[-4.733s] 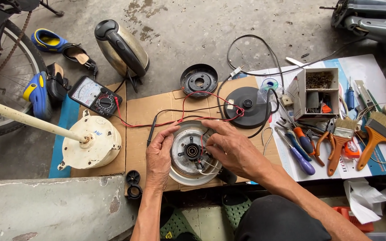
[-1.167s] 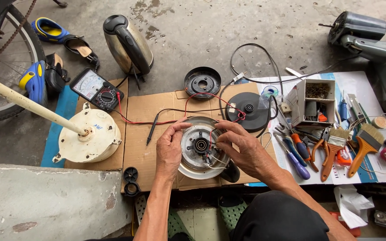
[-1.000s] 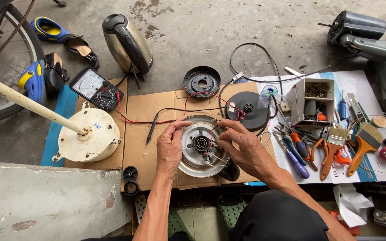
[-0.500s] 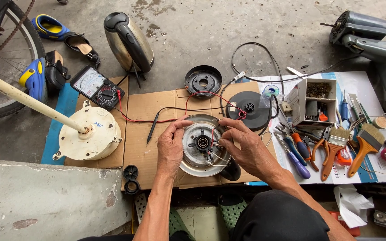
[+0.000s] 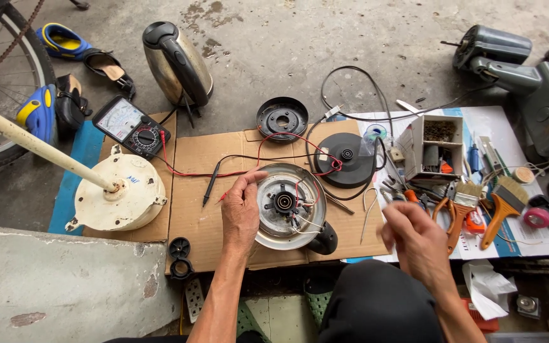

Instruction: The person sits on the floor and works on the internal wiring of a disassembled electric kettle base. They use a multimeter to test connections and pliers to strip and adjust wires on the heating element.

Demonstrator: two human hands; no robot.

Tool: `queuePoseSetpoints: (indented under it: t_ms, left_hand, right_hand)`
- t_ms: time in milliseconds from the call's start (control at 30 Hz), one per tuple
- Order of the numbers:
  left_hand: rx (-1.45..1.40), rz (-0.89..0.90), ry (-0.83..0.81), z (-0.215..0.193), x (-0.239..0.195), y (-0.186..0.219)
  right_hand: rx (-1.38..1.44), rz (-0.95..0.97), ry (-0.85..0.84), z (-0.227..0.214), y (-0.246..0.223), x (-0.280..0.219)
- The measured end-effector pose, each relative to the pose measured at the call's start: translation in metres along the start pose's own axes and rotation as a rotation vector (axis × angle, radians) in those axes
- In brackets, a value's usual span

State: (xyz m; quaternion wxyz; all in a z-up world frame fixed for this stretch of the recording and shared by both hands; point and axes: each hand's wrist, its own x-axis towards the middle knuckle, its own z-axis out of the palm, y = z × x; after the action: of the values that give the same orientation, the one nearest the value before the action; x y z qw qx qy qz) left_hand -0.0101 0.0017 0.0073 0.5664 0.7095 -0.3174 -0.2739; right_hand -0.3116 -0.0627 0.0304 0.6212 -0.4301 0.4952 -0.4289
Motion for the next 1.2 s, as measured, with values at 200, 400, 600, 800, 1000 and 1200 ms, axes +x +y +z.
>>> queuePoseSetpoints:
  t_ms: [200, 400, 600, 800, 1000, 1200]
  left_hand:
    - [0.218, 0.302, 0.099, 0.001, -0.009, -0.012]
    - [0.575, 0.522, 0.217, 0.000, -0.083, 0.014]
    - [0.676, 0.458, 0.284, 0.016, -0.107, 0.016]
    - [0.577, 0.036, 0.129, 0.022, -0.094, 0.015]
    - [0.606, -0.075, 0.154, 0.019, -0.089, 0.001]
    - [0.470, -0.172, 0.126, 0.017, -0.103, 0.035]
  right_hand:
    - [-0.149, 0.370, 0.102, -0.011, -0.003, -0.034]
    - [-0.618, 0.157, -0.340, 0.035, 0.014, 0.005]
    - [-0.451, 0.117, -0.294, 0.029, 0.077, 0.028]
    - [-0.358, 0.303, -0.358, 0.027, 0.012, -0.019]
    - [-0.566, 0.400, -0.251, 0.003, 0.025, -0.032]
    - [-0.689, 0.056, 0.179, -0.075, 0.087, 0.015]
